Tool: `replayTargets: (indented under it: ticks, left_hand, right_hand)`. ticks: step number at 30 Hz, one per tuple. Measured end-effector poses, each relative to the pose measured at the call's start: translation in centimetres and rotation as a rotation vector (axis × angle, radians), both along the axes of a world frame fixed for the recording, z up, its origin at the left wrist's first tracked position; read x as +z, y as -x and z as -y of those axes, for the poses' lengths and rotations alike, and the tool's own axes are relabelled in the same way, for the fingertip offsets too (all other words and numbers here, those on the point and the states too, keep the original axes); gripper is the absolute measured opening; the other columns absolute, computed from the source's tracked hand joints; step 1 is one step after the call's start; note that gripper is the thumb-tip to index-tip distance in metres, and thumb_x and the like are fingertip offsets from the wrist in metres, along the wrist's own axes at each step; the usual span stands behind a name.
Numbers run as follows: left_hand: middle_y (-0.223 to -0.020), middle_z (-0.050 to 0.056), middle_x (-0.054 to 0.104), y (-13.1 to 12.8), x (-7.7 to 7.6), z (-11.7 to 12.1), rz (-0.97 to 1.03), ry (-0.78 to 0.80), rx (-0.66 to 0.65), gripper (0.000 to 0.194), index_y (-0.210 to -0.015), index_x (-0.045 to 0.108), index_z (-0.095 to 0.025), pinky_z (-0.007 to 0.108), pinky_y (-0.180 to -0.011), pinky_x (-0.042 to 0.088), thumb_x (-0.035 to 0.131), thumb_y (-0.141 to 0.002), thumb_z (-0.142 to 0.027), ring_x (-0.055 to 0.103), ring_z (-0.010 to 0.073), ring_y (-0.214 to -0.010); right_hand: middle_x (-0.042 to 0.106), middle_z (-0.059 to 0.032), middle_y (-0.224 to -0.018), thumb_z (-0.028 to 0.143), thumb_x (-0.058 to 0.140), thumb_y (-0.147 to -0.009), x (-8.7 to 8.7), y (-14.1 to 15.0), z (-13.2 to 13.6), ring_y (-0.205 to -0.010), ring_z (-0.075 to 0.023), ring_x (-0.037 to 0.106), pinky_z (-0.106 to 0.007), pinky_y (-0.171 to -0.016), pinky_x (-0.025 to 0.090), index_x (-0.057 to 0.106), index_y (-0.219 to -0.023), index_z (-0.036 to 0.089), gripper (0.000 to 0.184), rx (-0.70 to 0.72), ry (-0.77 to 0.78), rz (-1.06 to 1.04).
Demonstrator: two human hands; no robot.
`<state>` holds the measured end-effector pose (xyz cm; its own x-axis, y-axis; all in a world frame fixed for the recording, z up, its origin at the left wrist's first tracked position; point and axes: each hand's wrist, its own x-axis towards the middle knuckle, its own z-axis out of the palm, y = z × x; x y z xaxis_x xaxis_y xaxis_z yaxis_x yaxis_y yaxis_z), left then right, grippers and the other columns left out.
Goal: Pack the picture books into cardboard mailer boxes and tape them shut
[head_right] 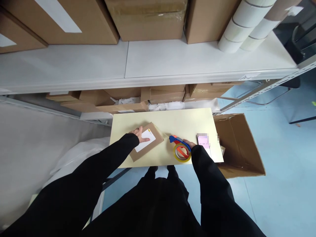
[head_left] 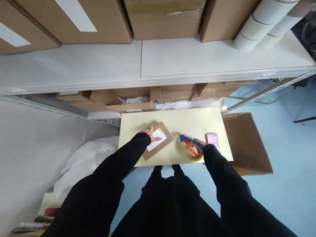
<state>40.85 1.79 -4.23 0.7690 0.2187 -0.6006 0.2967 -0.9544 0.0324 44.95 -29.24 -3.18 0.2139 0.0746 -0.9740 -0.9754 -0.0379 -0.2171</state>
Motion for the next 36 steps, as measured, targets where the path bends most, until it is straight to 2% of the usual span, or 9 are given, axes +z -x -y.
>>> replayTargets:
  ticks: [4, 10, 14, 17, 19, 23, 26, 30, 36]
  left_hand:
    - [-0.115, 0.018, 0.05, 0.2, 0.1, 0.4, 0.04, -0.005, 0.094, 0.098, -0.121, 0.03, -0.015, 0.04, -0.082, 0.038, 0.047, -0.049, -0.079, 0.052, 0.0335, -0.101]
    - [-0.111, 0.021, 0.051, 0.0, 0.0, 1.3, 0.149, -0.016, 0.362, 0.097, -0.125, 0.027, -0.01, 0.041, -0.081, 0.039, 0.046, -0.056, -0.075, 0.052, 0.0336, -0.1]
    - [-0.134, 0.025, 0.028, 0.5, -0.2, 2.1, 0.252, -0.032, 0.38, 0.104, -0.137, 0.006, -0.011, 0.045, -0.087, 0.037, 0.046, -0.061, -0.07, 0.037, 0.0373, -0.118]
    - [-0.145, 0.015, 0.003, 0.4, 0.1, 2.0, 0.317, -0.02, 0.117, 0.084, -0.138, 0.01, -0.019, 0.051, -0.095, 0.026, 0.045, -0.072, -0.057, 0.007, 0.0352, -0.131]
    - [-0.147, 0.009, 0.0, -0.4, 0.5, 1.5, 0.342, 0.016, -0.159, 0.075, -0.137, 0.017, -0.022, 0.054, -0.098, 0.017, 0.047, -0.073, -0.047, -0.002, 0.032, -0.132]
    - [-0.146, 0.01, 0.01, -3.9, 1.1, 0.6, 0.341, 0.115, -0.676, 0.086, -0.135, 0.022, -0.019, 0.05, -0.103, 0.001, 0.059, -0.062, -0.046, 0.003, 0.0284, -0.132]
    - [-0.139, 0.012, 0.03, -6.0, 0.5, 0.3, 0.303, 0.173, -0.817, 0.084, -0.13, 0.031, -0.02, 0.046, -0.103, 0.004, 0.059, -0.059, -0.055, 0.02, 0.0279, -0.128]
    - [-0.113, 0.013, 0.052, -6.1, -0.7, -0.6, 0.255, 0.129, -0.655, 0.076, -0.116, 0.045, -0.019, 0.043, -0.093, 0.024, 0.053, -0.058, -0.067, 0.043, 0.0292, -0.108]
    - [-0.111, 0.014, 0.049, -4.1, -0.7, -2.3, 0.244, -0.028, -0.261, 0.071, -0.113, 0.043, -0.019, 0.043, -0.086, 0.03, 0.045, -0.063, -0.07, 0.042, 0.0306, -0.105]
  right_hand:
    - [0.068, -0.0086, -0.069, 0.031, 0.05, -0.082, 0.0, 1.5, 1.7, -0.064, -0.017, 0.064, -0.024, -0.064, 0.052, 0.064, -0.081, 0.012, 0.023, -0.061, 0.008, -0.044]
    - [0.066, -0.0088, -0.06, 0.03, 0.042, -0.086, 0.4, -1.5, -0.7, -0.058, -0.0168, 0.062, -0.025, -0.061, 0.053, 0.064, -0.077, 0.009, 0.032, -0.039, -0.085, 0.052]
    - [0.064, -0.0072, -0.056, 0.027, 0.044, -0.085, 1.0, -2.9, -2.2, -0.053, -0.0148, 0.06, -0.022, -0.059, 0.052, 0.064, -0.074, 0.009, 0.029, 0.005, -0.059, 0.053]
    - [0.066, -0.0085, -0.062, 0.028, 0.04, -0.086, 1.0, -2.7, -2.5, -0.059, -0.0161, 0.061, -0.024, -0.062, 0.052, 0.064, -0.074, 0.01, 0.033, 0.027, -0.095, 0.016]
    - [0.066, -0.0084, -0.063, 0.028, 0.04, -0.086, 0.7, -2.5, -2.6, -0.06, -0.0161, 0.062, -0.024, -0.063, 0.052, 0.064, -0.074, 0.011, 0.033, 0.046, -0.098, -0.001]
    - [0.065, -0.0069, -0.061, 0.028, 0.042, -0.086, -0.3, -2.6, -2.5, -0.058, -0.0146, 0.06, -0.023, -0.063, 0.051, 0.063, -0.073, 0.011, 0.03, 0.066, -0.06, -0.004]
    - [0.063, -0.0061, -0.058, 0.029, 0.046, -0.084, -0.9, -2.7, -2.2, -0.055, -0.0142, 0.059, -0.023, -0.062, 0.05, 0.062, -0.074, 0.01, 0.027, 0.081, -0.043, -0.002]
    - [0.064, -0.0074, -0.06, 0.031, 0.044, -0.085, -0.6, -3.6, -2.3, -0.056, -0.0147, 0.059, -0.023, -0.061, 0.05, 0.062, -0.073, 0.009, 0.03, 0.069, -0.121, 0.023]
    - [0.062, -0.0041, -0.052, 0.031, 0.048, -0.082, -0.5, -6.8, -6.0, -0.05, -0.0136, 0.055, -0.023, -0.058, 0.048, 0.06, -0.071, 0.011, 0.026, 0.126, -0.064, 0.165]
